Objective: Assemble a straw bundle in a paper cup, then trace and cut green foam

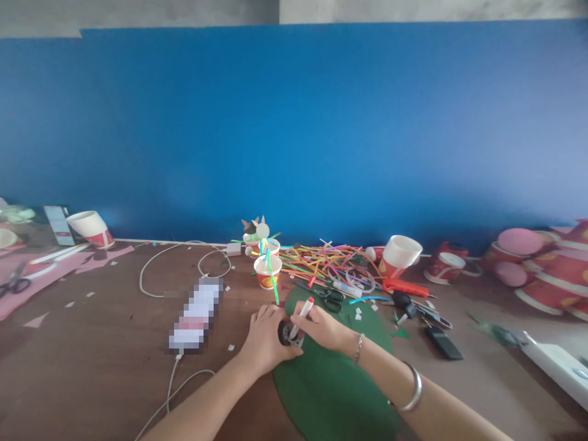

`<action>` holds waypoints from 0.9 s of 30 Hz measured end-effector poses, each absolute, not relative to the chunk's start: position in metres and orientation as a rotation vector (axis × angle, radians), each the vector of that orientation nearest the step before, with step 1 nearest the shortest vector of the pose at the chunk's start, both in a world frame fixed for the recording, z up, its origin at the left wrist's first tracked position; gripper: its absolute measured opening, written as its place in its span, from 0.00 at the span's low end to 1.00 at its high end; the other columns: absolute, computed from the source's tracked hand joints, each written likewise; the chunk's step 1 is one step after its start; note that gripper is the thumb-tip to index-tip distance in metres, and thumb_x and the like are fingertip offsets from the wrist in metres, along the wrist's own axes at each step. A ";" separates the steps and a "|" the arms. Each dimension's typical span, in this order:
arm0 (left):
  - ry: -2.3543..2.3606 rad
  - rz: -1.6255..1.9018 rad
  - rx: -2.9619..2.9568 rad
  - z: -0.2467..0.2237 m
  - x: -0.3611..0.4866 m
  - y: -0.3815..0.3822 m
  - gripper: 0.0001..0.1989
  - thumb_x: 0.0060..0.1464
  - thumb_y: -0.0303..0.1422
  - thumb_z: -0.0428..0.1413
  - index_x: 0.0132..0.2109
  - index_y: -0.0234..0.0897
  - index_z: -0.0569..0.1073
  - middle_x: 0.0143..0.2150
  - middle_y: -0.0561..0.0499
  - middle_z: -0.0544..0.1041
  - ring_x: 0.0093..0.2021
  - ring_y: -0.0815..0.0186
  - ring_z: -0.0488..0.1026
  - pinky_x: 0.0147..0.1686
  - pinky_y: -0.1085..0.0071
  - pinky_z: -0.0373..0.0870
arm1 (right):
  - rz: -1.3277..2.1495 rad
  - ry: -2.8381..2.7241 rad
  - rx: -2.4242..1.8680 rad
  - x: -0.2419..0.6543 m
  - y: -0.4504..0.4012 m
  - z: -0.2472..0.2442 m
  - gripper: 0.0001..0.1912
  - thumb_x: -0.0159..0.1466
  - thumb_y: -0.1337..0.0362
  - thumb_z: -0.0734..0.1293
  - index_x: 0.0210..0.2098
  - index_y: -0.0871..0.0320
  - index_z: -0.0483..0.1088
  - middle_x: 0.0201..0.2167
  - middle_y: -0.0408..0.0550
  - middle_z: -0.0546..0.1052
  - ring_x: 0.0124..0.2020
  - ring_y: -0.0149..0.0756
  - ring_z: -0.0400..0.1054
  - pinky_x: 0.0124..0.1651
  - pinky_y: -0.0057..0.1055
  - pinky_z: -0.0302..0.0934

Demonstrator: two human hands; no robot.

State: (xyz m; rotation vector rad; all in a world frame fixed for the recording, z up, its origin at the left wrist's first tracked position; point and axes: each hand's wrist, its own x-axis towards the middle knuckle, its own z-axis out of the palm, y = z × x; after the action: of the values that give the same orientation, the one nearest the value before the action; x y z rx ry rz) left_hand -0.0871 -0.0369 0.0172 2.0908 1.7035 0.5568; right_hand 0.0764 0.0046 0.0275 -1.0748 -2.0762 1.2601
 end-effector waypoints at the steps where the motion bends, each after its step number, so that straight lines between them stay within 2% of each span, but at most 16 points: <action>1: 1.709 0.549 2.089 0.017 -0.087 -0.037 0.23 0.32 0.43 0.64 0.37 0.41 0.67 0.42 0.50 0.70 0.48 0.54 0.64 0.44 0.62 0.58 | 1.254 -2.096 -1.102 0.075 0.007 0.030 0.10 0.62 0.63 0.59 0.24 0.58 0.60 0.19 0.40 0.67 0.23 0.29 0.62 0.28 0.26 0.57; 6: 1.706 0.541 2.082 0.016 -0.087 -0.035 0.24 0.32 0.43 0.64 0.38 0.41 0.68 0.44 0.50 0.70 0.50 0.53 0.63 0.46 0.60 0.57 | 1.105 -2.124 -1.182 0.068 0.012 0.038 0.13 0.57 0.65 0.61 0.18 0.58 0.58 0.15 0.38 0.64 0.20 0.26 0.56 0.24 0.25 0.50; 9: 1.684 0.569 2.087 0.017 -0.087 -0.036 0.23 0.31 0.42 0.65 0.37 0.42 0.69 0.42 0.51 0.70 0.49 0.55 0.63 0.45 0.62 0.57 | 1.254 -1.821 -1.218 0.072 0.013 0.034 0.14 0.59 0.60 0.60 0.19 0.58 0.60 0.13 0.37 0.63 0.17 0.26 0.57 0.23 0.25 0.50; 11: 1.673 0.605 2.099 0.017 -0.087 -0.037 0.22 0.31 0.41 0.65 0.36 0.42 0.69 0.41 0.52 0.70 0.48 0.55 0.64 0.44 0.63 0.58 | 1.326 -1.585 -1.215 0.078 0.013 0.030 0.15 0.60 0.55 0.59 0.23 0.58 0.63 0.13 0.39 0.66 0.18 0.28 0.59 0.24 0.26 0.52; 15: 1.649 0.696 2.112 0.017 -0.087 -0.038 0.19 0.33 0.38 0.65 0.35 0.42 0.68 0.40 0.51 0.71 0.46 0.56 0.65 0.43 0.63 0.59 | 1.427 -1.372 -1.166 0.091 0.009 0.021 0.18 0.59 0.50 0.61 0.36 0.59 0.70 0.27 0.47 0.77 0.25 0.32 0.64 0.27 0.27 0.55; 17: 1.658 0.765 2.084 0.015 -0.088 -0.037 0.17 0.36 0.36 0.63 0.35 0.41 0.68 0.39 0.51 0.72 0.45 0.57 0.67 0.43 0.63 0.60 | 1.433 -1.321 -1.143 0.095 0.006 0.015 0.17 0.58 0.51 0.64 0.35 0.59 0.70 0.30 0.48 0.77 0.27 0.32 0.65 0.28 0.27 0.56; 20: 1.732 0.867 2.031 0.011 -0.090 -0.033 0.14 0.41 0.32 0.58 0.38 0.39 0.68 0.38 0.49 0.72 0.43 0.58 0.68 0.43 0.64 0.62 | 1.448 -1.201 -1.075 0.098 0.006 0.008 0.16 0.57 0.51 0.65 0.29 0.59 0.69 0.24 0.45 0.74 0.25 0.31 0.64 0.29 0.27 0.56; 22: 1.802 0.904 2.020 0.008 -0.093 -0.030 0.15 0.43 0.29 0.55 0.42 0.39 0.68 0.39 0.48 0.72 0.43 0.58 0.68 0.44 0.63 0.62 | 1.484 -1.102 -1.042 0.099 0.006 0.006 0.15 0.57 0.51 0.65 0.30 0.59 0.69 0.21 0.44 0.72 0.24 0.31 0.63 0.29 0.28 0.56; 25: 1.898 0.933 2.013 0.005 -0.096 -0.029 0.21 0.45 0.25 0.52 0.49 0.39 0.65 0.44 0.47 0.72 0.47 0.57 0.66 0.46 0.62 0.61 | 1.513 -0.999 -1.041 0.100 0.009 0.006 0.17 0.56 0.52 0.67 0.36 0.59 0.70 0.25 0.46 0.75 0.26 0.32 0.65 0.30 0.28 0.58; 27: 1.930 0.909 2.031 0.003 -0.098 -0.028 0.22 0.46 0.24 0.51 0.50 0.41 0.66 0.46 0.47 0.71 0.49 0.57 0.65 0.47 0.61 0.61 | 1.518 -1.006 -1.071 0.099 0.012 0.008 0.16 0.54 0.52 0.68 0.34 0.59 0.70 0.27 0.47 0.75 0.27 0.32 0.66 0.30 0.28 0.58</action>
State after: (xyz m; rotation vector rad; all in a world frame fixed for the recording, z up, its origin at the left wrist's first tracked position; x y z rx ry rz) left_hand -0.0980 -0.0282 0.0025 2.0313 1.9295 0.9086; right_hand 0.0985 0.0116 0.0079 -1.0711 -1.0058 1.5183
